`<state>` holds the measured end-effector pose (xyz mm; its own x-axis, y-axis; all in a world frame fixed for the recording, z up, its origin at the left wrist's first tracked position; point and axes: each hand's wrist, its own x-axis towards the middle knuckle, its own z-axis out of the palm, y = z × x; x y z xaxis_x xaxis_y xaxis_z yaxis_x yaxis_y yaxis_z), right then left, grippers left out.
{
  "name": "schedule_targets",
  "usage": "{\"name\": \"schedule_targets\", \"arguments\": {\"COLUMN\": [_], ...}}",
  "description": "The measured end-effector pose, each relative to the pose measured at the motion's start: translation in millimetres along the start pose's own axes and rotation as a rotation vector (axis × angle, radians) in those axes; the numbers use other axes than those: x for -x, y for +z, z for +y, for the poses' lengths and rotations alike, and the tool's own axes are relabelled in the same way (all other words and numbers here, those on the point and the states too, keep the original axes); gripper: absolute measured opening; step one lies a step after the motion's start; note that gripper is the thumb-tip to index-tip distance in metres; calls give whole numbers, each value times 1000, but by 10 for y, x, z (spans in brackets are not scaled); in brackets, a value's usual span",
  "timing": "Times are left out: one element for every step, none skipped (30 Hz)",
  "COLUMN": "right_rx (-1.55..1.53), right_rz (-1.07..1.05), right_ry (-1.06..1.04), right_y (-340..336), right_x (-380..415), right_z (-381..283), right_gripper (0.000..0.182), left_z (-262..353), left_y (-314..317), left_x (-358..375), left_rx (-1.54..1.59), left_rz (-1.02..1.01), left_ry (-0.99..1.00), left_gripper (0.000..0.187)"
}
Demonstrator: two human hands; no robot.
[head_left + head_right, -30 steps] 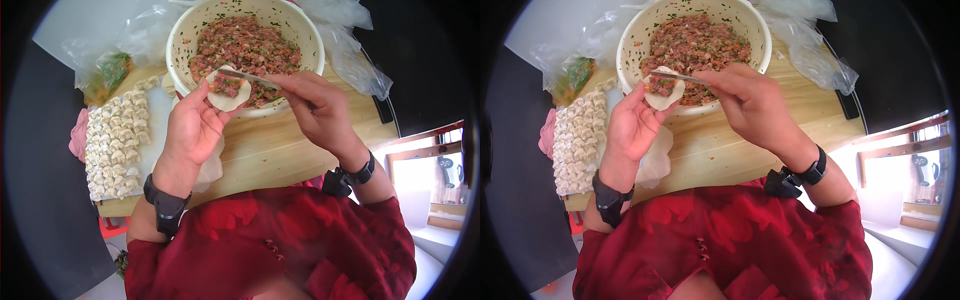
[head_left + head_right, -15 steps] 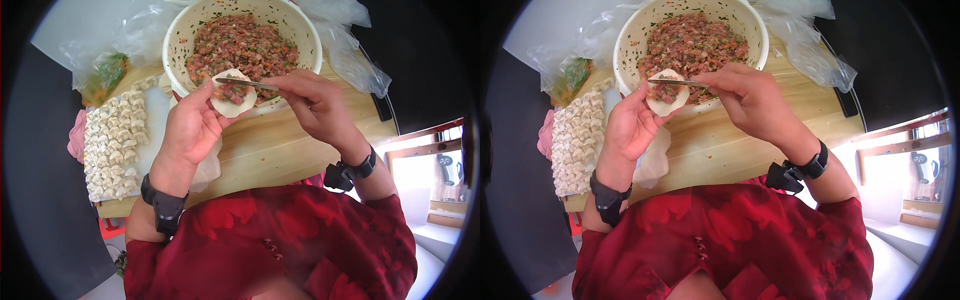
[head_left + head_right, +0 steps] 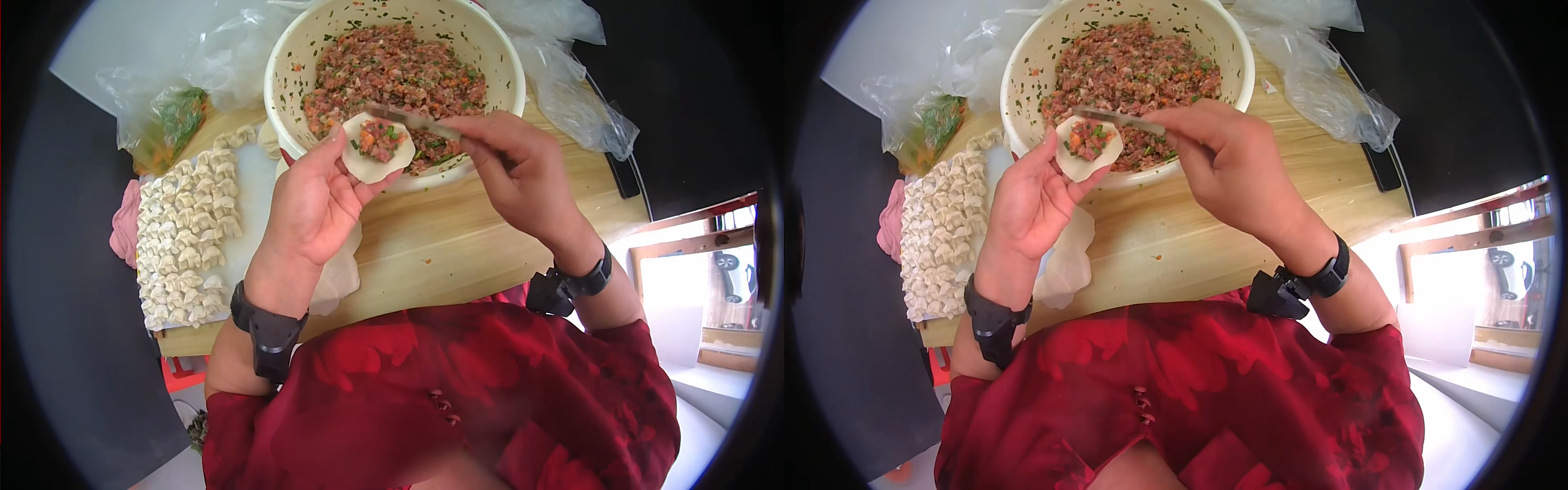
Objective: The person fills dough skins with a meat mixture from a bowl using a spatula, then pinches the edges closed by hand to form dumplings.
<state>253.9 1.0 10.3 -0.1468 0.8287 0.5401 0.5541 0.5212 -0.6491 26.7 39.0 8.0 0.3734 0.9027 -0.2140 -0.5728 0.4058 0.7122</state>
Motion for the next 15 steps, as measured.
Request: {"name": "schedule_targets", "arguments": {"right_rx": [96,96,77,57,57,15,-28,-28,-11,8,9,40,71,70,41], "right_rz": [-39,-40,-60,-80,-80,-25,30,30,-9,-47,-47,1,48,48,86], "right_ry": [-69,-68,-57,-47,-48,-52,-57,-57,-44,-30,-29,25,79,78,118], "right_y": [-8,0,16,24,26,29,31,27,18,8,2,2,1,-6,-14], "right_x": [4,17,42,54,45,30,20,20,23,27,26,20,17,16,15], "right_z": [-4,-33,-75,-98,-84,-53,-29,-18,-8,4,33,75,110,135,158], "right_gripper": [22,22,22,22,22,22,22,22,23,23,23,23,23,23,23], "left_z": [-1,2,3,2,0,0,4,7,8,7,6,6,6,7,10], "left_y": [-10,-26,-35,-32,-26,-23,-33,-51,-59,-59,-57,-55,-48,-36,-30], "left_x": [0,-3,-5,-2,2,4,1,-2,-4,-3,-1,2,5,8,8], "left_rx": [0,8,15,15,4,-8,-7,-3,2,3,2,2,2,12,20], "left_rz": [1,-23,-48,-48,-36,-23,-23,-39,-55,-55,-51,-47,-47,-38,-29], "left_ry": [0,0,1,1,3,5,6,4,1,0,1,4,5,4,3], "left_gripper": [35,35,35,35,35,35,35,37,39,39,39,39,39,39,39]}}
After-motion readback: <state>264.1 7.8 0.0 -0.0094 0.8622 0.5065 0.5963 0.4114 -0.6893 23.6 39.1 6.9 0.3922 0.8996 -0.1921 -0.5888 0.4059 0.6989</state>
